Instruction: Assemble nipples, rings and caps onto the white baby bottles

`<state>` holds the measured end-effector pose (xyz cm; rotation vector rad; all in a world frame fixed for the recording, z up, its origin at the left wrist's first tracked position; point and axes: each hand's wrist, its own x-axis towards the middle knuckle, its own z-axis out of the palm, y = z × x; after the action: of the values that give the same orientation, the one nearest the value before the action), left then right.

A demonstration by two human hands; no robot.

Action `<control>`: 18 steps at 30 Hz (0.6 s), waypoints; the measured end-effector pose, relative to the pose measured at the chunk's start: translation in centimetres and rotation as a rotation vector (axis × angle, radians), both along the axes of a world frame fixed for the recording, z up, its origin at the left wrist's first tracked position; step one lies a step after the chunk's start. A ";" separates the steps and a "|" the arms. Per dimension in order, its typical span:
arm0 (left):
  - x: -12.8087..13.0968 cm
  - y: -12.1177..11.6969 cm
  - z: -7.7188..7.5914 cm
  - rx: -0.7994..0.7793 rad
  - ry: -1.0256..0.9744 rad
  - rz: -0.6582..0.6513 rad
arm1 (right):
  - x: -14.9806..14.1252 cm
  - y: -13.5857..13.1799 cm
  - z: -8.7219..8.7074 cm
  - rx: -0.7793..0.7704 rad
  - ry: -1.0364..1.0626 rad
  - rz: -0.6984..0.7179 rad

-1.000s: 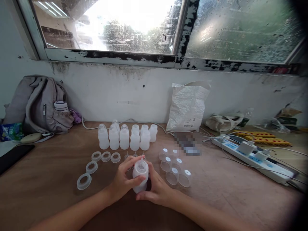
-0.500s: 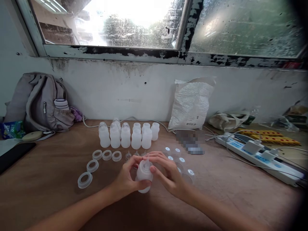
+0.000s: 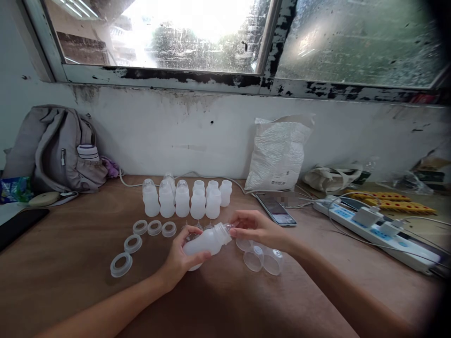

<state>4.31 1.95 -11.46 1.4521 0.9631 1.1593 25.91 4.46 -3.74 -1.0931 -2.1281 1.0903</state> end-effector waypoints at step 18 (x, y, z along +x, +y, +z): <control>-0.8 -0.1 -0.4 0.439 0.295 0.122 | 1.2 -0.1 0.2 0.238 -0.254 0.065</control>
<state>3.53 1.88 -11.84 1.9802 1.0504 1.3261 27.09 4.38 -3.50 -1.1024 -2.4321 0.7320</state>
